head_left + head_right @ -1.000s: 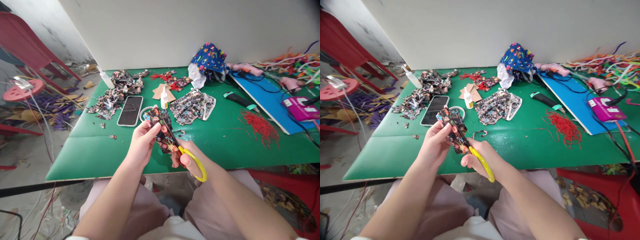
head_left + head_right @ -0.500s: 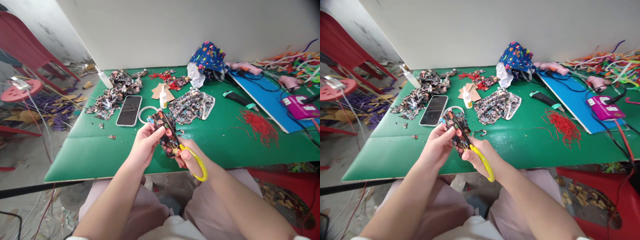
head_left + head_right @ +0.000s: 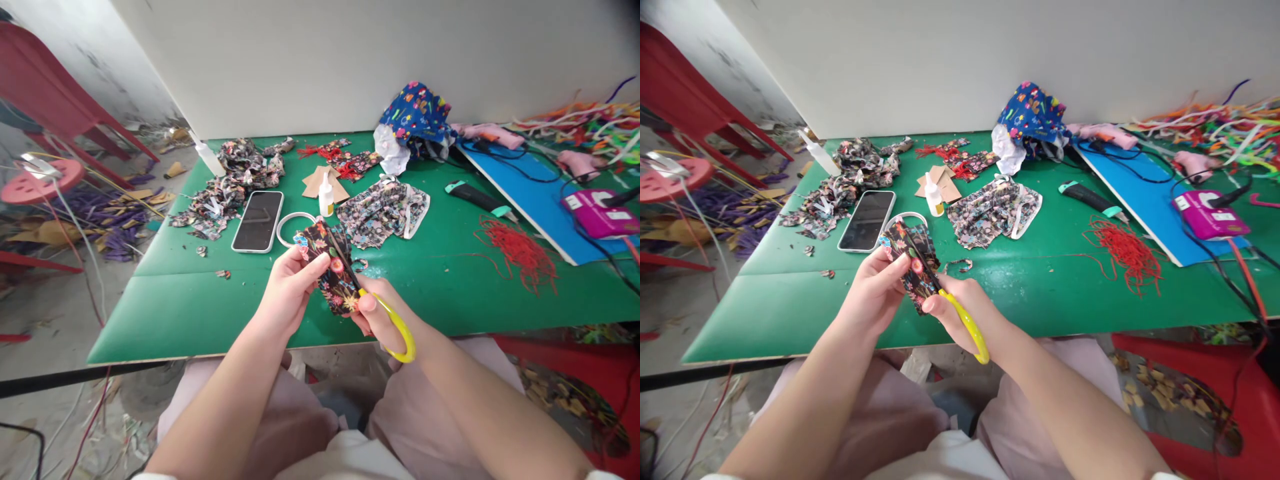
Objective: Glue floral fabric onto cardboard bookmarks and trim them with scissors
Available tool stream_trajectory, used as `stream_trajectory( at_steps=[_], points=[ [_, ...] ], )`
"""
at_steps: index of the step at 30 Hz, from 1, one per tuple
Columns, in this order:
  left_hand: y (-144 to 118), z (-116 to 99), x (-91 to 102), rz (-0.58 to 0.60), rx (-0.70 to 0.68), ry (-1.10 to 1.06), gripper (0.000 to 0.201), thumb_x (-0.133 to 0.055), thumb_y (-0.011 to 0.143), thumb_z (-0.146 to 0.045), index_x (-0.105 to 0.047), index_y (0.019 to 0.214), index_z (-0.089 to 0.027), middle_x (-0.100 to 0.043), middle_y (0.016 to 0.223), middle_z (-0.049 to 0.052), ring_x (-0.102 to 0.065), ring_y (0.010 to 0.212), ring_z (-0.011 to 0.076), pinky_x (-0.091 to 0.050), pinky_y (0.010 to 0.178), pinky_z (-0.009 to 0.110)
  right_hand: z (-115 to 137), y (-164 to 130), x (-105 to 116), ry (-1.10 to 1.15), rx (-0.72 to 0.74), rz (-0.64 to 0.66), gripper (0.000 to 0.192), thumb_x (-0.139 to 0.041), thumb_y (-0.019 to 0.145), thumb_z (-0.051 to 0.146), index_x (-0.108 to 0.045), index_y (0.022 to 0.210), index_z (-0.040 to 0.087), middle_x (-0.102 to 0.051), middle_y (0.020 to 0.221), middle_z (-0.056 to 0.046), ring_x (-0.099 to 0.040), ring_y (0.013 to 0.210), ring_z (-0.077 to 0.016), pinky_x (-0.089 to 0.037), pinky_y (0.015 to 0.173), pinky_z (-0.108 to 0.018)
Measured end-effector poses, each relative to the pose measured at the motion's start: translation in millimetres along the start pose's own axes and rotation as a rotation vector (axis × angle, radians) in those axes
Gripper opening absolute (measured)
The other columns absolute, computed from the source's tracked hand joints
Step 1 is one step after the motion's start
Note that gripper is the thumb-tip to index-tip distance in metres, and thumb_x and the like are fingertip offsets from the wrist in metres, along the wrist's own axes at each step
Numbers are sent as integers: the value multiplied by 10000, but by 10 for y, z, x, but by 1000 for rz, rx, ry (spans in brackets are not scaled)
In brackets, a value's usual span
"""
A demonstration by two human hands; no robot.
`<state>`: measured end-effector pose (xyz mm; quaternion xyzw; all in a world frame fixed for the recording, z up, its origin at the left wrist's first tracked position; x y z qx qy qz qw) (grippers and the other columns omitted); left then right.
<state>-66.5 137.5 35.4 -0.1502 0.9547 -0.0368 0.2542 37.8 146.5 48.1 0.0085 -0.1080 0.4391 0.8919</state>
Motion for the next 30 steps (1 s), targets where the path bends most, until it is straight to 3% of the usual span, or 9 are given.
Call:
stream_trajectory(
  at_steps=[11, 30],
  points=[
    [10, 12, 15, -18, 7, -2, 174, -753, 672, -266, -642, 771, -175, -701, 775, -7, -606, 562, 80, -484, 572, 192, -4, -12, 11, -35, -30, -19, 752, -231, 741, 798, -590, 841, 145, -400, 424, 45, -390, 398, -89, -316, 409, -207],
    [8, 5, -23, 20, 0, -19, 137, -742, 689, -241, -647, 761, -173, -682, 702, -25, -598, 550, 72, -484, 578, 181, -48, 5, 46, -72, -43, -106, 722, -272, 777, 757, -614, 920, 138, -415, 453, 50, -422, 375, -81, -365, 415, -207]
  ],
)
Point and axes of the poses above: each hand's wrist, its own y-axis towards the middle knuckle, its own x-axis out of the back of the hand, z = x × y, the point moved 9 cm from there along y, towards the middle knuckle
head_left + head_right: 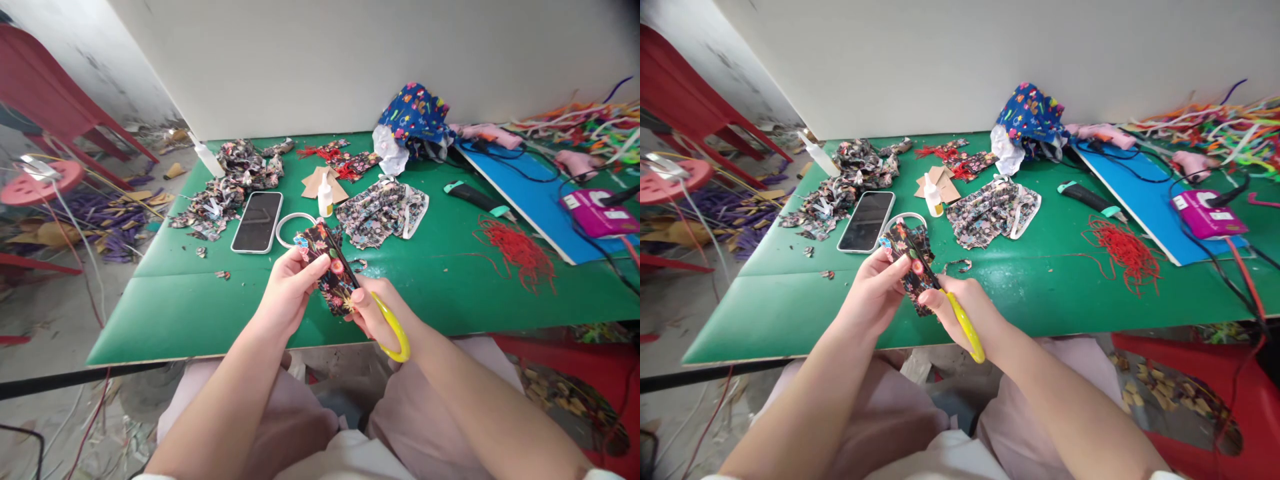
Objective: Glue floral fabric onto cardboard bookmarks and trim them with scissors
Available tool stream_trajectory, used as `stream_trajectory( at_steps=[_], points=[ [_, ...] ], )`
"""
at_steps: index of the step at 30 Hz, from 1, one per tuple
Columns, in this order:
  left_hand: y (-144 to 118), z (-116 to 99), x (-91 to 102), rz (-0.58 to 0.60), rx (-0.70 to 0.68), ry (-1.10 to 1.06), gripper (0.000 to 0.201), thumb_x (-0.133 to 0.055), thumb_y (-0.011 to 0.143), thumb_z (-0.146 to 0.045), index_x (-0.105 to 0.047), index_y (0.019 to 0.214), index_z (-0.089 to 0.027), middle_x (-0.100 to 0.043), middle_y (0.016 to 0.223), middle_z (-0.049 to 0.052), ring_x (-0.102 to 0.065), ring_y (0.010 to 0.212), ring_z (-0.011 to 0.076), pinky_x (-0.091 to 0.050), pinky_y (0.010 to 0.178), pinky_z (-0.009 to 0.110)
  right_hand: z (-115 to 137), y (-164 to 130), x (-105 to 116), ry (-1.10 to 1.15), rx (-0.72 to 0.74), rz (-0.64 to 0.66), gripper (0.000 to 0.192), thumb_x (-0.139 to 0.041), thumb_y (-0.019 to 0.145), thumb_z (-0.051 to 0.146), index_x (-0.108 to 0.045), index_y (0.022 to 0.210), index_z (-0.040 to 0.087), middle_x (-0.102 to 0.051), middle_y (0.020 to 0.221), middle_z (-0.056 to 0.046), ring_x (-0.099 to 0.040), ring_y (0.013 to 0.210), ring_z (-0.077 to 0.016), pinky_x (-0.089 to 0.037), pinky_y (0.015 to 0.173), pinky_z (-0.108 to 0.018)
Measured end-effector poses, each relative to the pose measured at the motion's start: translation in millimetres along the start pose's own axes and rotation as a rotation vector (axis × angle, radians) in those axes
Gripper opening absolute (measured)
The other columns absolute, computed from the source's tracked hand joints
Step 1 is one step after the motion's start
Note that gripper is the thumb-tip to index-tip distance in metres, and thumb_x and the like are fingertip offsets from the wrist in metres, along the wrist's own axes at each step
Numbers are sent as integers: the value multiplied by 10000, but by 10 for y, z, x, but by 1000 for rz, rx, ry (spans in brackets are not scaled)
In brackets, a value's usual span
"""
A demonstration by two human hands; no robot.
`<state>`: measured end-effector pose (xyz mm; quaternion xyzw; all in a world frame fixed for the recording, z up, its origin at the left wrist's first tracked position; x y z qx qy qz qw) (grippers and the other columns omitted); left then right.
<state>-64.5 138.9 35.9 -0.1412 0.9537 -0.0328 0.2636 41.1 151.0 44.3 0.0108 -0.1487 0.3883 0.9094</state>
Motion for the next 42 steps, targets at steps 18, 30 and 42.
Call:
stream_trajectory(
  at_steps=[18, 30, 42],
  points=[
    [10, -29, 52, -51, -74, 35, 187, -714, 722, -327, -649, 835, -194, -657, 742, -24, -585, 595, 73, -470, 574, 168, 3, 28, 5, -96, 24, 13, 676, -248, 797, 740, -588, 798, 156, -446, 460, 28, -480, 457, -109, -389, 494, -228],
    [15, -97, 152, -143, -149, 5, 118, -672, 769, -270, -643, 840, -180, -566, 678, -37, -503, 547, 45, -410, 518, 133, 7, 28, -48, -86, 23, 76, 787, -229, 686, 844, -577, 812, 150, -481, 492, 13, -487, 501, -119, -377, 503, -232],
    [15, -36, 120, -126, -100, 3, 144, -713, 725, -268, -632, 798, -175, -612, 705, -41, -532, 561, 48, -430, 536, 146, 17, 44, -46, -62, 18, 112, 996, -187, 571, 904, -597, 1053, 135, -593, 647, -41, -587, 623, -195, -441, 586, -273]
  ],
)
Point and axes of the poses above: each hand's wrist, its own y-axis towards the middle knuckle, its own x-axis out of the back of the hand, z = x × y, the point moved 9 cm from there along y, towards the middle knuckle
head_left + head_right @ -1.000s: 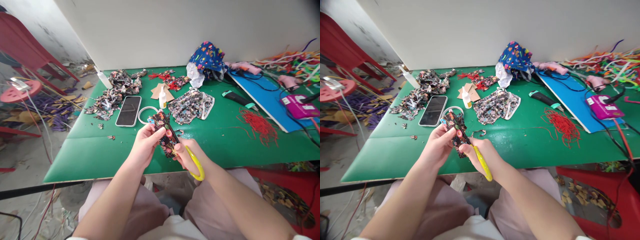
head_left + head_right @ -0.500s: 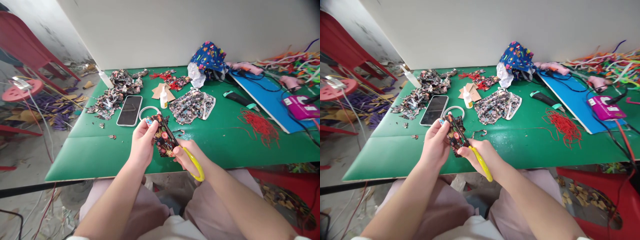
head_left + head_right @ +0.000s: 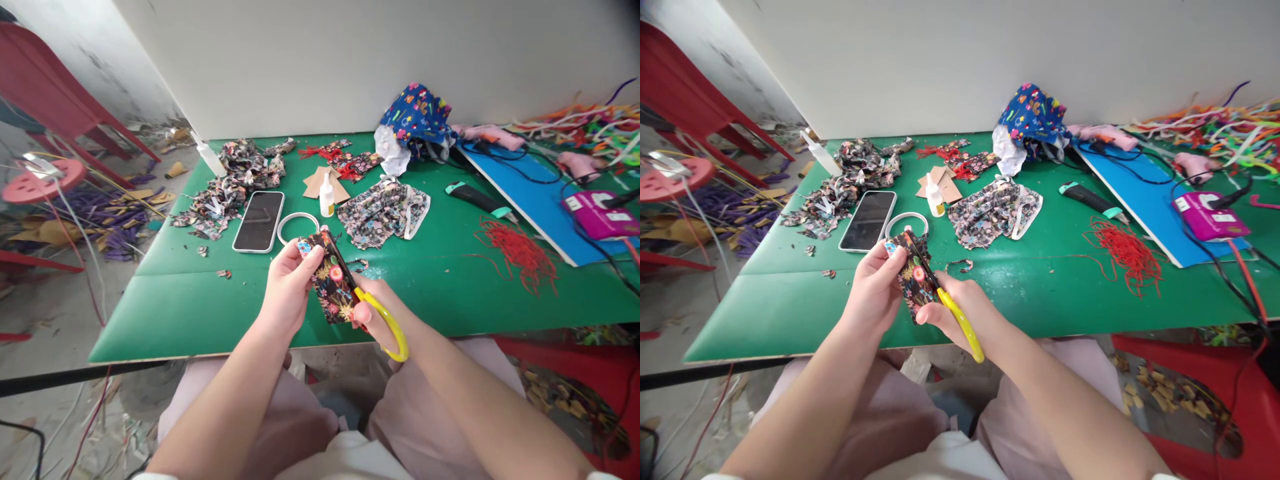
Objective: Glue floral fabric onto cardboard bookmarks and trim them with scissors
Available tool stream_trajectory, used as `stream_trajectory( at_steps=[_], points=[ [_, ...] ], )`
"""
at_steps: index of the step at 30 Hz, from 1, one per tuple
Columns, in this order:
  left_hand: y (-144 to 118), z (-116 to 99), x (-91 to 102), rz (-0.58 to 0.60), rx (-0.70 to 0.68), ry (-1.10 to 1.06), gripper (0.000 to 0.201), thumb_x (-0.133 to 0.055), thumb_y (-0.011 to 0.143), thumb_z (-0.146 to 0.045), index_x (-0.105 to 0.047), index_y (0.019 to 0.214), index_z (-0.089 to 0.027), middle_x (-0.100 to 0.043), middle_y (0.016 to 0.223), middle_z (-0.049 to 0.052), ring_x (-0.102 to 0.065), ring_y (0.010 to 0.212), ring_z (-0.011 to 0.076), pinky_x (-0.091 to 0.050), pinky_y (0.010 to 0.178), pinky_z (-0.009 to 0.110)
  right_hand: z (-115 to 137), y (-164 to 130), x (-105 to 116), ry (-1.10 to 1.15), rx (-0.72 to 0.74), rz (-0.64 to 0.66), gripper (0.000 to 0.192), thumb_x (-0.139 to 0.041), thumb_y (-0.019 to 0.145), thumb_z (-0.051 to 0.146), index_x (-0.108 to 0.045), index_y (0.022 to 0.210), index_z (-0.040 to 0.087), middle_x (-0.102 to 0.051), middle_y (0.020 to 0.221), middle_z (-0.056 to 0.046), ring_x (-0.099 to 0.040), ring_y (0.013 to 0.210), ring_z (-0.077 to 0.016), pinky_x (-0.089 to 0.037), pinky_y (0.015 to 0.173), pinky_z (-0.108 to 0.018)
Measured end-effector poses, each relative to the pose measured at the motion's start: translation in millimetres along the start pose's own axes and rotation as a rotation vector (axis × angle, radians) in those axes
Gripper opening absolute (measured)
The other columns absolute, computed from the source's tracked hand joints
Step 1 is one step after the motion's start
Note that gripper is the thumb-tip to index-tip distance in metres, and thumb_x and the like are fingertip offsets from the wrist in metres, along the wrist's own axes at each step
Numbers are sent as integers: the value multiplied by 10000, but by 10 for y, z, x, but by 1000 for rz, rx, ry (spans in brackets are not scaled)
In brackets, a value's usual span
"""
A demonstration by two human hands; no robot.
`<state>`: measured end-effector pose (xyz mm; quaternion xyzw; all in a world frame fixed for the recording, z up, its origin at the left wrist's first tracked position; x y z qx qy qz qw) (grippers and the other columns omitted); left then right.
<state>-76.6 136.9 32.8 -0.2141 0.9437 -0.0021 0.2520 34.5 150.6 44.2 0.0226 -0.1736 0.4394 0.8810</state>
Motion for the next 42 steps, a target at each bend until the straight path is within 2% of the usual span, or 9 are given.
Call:
stream_trajectory(
  at_steps=[4, 7, 15, 24, 33, 39, 42],
  points=[
    [-20, 38, -45, 36, 29, 8, 153, -725, 711, -266, -627, 786, -174, -622, 707, -42, -539, 569, 52, -447, 576, 161, 12, 5, 6, 29, 63, -9, 1012, -182, 618, 884, -543, 1199, 139, -606, 644, -34, -611, 647, -213, -474, 697, -315],
    [-27, 44, -70, 57, 37, 18, 155, -733, 700, -259, -627, 774, -175, -627, 702, -41, -544, 575, 56, -451, 592, 167, 20, -2, 4, 48, 80, -8, 996, -186, 644, 871, -518, 1237, 143, -610, 630, -27, -608, 619, -204, -479, 697, -311],
    [-13, 37, -83, 60, 26, 36, 148, -735, 697, -256, -628, 771, -185, -625, 683, -45, -535, 561, 54, -442, 574, 160, -7, -24, 19, 42, 41, -52, 936, -164, 674, 856, -589, 1119, 151, -618, 621, -37, -607, 628, -197, -478, 656, -289],
    [-17, 21, -82, 77, 8, 44, 130, -722, 715, -242, -623, 770, -178, -616, 694, -44, -531, 585, 49, -429, 566, 147, 12, -29, 25, 48, 56, -74, 866, -174, 752, 798, -581, 1154, 148, -624, 640, -43, -596, 621, -192, -470, 659, -298],
    [-19, 34, -77, 68, 13, 59, 141, -725, 707, -247, -616, 763, -179, -614, 699, -45, -532, 591, 54, -430, 578, 156, -7, -21, 29, 16, 47, -89, 800, -162, 779, 772, -618, 998, 152, -590, 636, -36, -570, 616, -179, -468, 708, -307],
    [-10, 36, -69, 63, 16, 64, 160, -732, 695, -258, -613, 766, -177, -615, 702, -40, -541, 591, 65, -436, 579, 168, -17, -16, 28, 26, 39, -98, 810, -164, 783, 767, -605, 1091, 161, -606, 661, -42, -582, 644, -192, -468, 718, -319],
    [-5, 25, -81, 71, 5, 61, 148, -727, 703, -254, -617, 768, -179, -618, 703, -40, -540, 592, 62, -435, 579, 164, -28, -16, 30, 21, 23, -100, 805, -166, 779, 770, -614, 1058, 161, -580, 615, -33, -559, 596, -181, -470, 708, -324]
  ],
)
Point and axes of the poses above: each hand's wrist, its own y-axis towards the middle knuckle, its own x-axis out of the back of the hand, z = x × y, the point moved 9 cm from there along y, towards the middle knuckle
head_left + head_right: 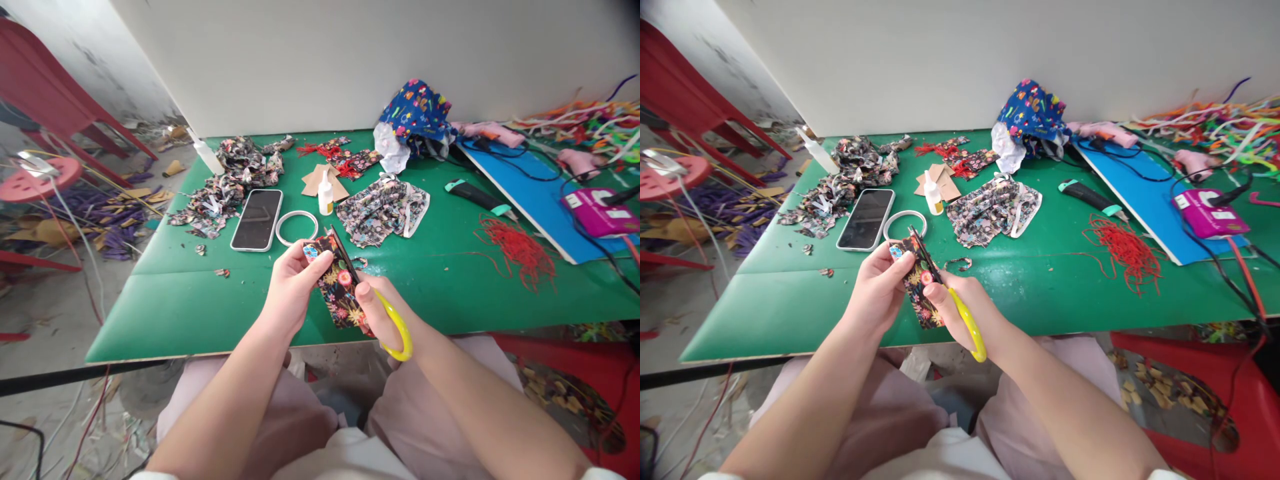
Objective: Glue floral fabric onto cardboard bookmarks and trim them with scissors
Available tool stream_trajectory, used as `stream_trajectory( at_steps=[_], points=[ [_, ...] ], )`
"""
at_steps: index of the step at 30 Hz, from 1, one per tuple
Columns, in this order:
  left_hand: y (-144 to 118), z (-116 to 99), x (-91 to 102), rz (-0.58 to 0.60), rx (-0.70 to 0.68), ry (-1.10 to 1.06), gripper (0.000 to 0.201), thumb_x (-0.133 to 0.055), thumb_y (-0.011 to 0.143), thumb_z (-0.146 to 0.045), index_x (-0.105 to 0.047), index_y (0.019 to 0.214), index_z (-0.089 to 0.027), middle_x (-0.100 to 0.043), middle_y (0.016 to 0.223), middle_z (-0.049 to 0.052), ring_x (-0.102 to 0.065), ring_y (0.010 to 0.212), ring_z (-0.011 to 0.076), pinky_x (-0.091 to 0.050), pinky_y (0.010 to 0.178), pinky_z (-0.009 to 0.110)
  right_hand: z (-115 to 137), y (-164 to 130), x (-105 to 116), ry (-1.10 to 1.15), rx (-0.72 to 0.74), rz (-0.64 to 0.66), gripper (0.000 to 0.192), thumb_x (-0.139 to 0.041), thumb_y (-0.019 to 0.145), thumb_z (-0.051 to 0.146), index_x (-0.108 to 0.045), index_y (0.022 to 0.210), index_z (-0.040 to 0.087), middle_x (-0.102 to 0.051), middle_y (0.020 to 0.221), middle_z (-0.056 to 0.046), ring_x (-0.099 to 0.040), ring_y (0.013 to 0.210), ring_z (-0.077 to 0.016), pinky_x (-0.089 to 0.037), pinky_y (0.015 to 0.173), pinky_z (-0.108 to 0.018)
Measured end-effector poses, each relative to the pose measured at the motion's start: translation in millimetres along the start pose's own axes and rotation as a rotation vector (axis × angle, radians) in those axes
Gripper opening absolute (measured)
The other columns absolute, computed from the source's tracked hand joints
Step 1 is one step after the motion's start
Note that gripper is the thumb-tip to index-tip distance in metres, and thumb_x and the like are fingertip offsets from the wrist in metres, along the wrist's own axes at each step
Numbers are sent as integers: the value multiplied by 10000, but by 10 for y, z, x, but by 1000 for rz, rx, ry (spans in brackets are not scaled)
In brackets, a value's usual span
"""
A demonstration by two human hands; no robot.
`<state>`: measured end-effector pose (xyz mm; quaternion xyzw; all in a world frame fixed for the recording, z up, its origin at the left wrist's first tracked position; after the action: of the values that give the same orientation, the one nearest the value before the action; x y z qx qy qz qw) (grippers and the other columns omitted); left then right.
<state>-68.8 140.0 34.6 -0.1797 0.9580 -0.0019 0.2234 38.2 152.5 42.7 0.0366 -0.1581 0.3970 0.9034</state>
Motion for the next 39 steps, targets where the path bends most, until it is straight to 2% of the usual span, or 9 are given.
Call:
stream_trajectory(
  at_steps=[4, 11, 24, 32, 36, 39],
  points=[
    [-2, -7, -7, 6, -7, -2, 131, -721, 714, -240, -619, 768, -177, -620, 707, -40, -536, 596, 55, -427, 575, 154, 9, -3, 9, -3, -1, -9, 783, -169, 786, 762, -629, 976, 157, -580, 620, -38, -546, 594, -177, -470, 714, -326],
    [-2, -5, 4, -6, 0, 10, 152, -735, 695, -256, -617, 753, -180, -613, 689, -47, -526, 582, 54, -424, 582, 161, 12, -9, 15, -17, -17, -15, 752, -178, 800, 747, -630, 942, 163, -566, 585, -27, -546, 592, -179, -470, 711, -321],
    [-10, -3, 7, 0, 0, 5, 140, -725, 706, -247, -616, 762, -178, -617, 700, -43, -534, 591, 57, -428, 581, 159, 9, -9, 30, -32, -37, -23, 732, -199, 808, 737, -634, 933, 161, -569, 587, -32, -549, 597, -182, -452, 677, -305],
    [-4, -8, 7, -4, 3, 1, 139, -727, 706, -244, -615, 755, -177, -609, 681, -49, -515, 568, 49, -426, 579, 156, 3, -5, 41, -55, -37, -24, 720, -209, 814, 728, -636, 932, 160, -582, 600, -40, -590, 645, -207, -459, 719, -321],
    [-3, -7, 7, -7, -1, 1, 134, -722, 713, -249, -625, 770, -177, -621, 694, -46, -526, 584, 53, -431, 594, 156, 7, 0, 57, -81, -31, -31, 724, -216, 817, 725, -640, 932, 149, -591, 599, -41, -594, 667, -207, -456, 683, -298],
    [-2, -7, 16, -16, -4, 6, 142, -717, 720, -258, -628, 789, -172, -636, 726, -35, -546, 615, 64, -438, 606, 164, 19, -4, 68, -96, -30, -29, 719, -218, 815, 728, -631, 910, 148, -558, 558, -25, -565, 613, -186, -426, 602, -271]
  ],
)
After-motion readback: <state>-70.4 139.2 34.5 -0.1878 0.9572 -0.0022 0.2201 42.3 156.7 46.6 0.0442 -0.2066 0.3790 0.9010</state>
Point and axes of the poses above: each hand's wrist, its own y-axis towards the middle knuckle, its own x-axis out of the back of the hand, z = x × y, the point moved 9 cm from there along y, towards the middle knuckle
